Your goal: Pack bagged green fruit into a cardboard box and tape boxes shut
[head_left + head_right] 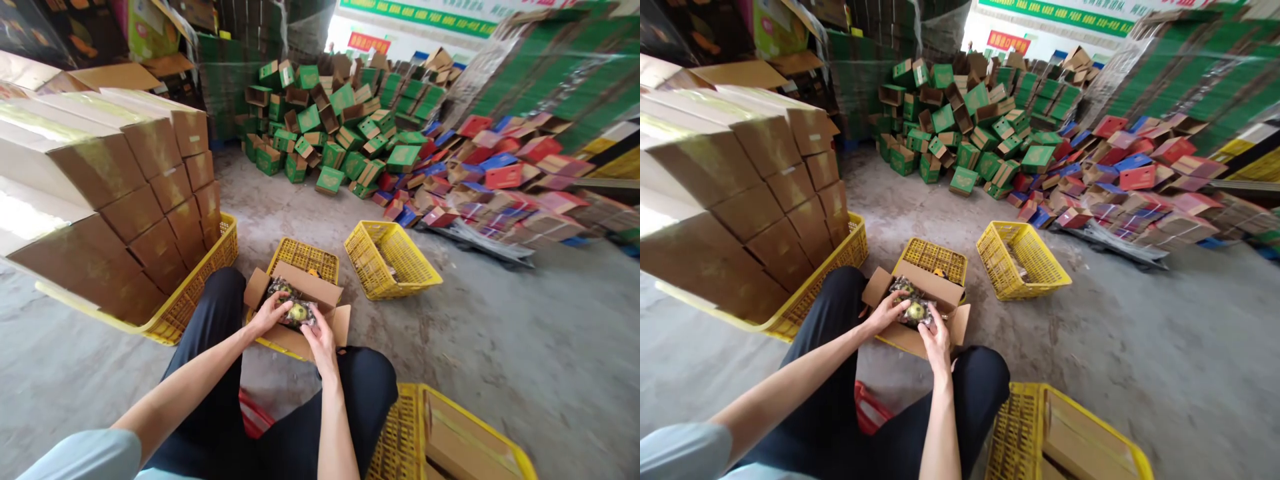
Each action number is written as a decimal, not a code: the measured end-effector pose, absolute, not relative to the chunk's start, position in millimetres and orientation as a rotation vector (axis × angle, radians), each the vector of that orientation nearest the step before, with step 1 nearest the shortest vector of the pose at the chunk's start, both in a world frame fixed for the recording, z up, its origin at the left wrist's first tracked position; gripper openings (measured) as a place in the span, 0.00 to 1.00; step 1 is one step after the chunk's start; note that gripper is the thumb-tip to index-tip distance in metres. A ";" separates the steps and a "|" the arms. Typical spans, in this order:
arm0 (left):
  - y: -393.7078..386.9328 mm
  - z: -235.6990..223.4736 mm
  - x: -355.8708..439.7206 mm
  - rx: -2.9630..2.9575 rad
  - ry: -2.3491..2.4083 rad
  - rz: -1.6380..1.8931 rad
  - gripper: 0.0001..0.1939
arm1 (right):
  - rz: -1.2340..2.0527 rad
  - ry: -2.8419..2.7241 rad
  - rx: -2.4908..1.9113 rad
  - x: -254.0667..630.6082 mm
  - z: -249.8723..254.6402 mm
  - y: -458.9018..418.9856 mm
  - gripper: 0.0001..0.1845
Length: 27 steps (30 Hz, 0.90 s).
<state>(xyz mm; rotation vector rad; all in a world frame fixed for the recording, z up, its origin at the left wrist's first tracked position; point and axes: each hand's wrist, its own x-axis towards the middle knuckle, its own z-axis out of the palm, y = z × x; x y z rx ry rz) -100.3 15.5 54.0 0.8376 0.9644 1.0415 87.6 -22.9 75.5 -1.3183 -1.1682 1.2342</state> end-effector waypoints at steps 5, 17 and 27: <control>17.3 53.7 -99.2 0.853 0.908 1.018 0.42 | 1.182 -1.093 -1.392 88.5 62.6 -9.6 0.34; 21.6 45.0 -95.8 0.977 0.779 1.032 0.46 | 1.162 -0.923 -1.384 100.3 44.2 -2.7 0.38; 27.2 52.7 -103.5 1.033 0.928 1.231 0.20 | 1.297 -0.860 -1.302 93.7 53.8 -8.3 0.36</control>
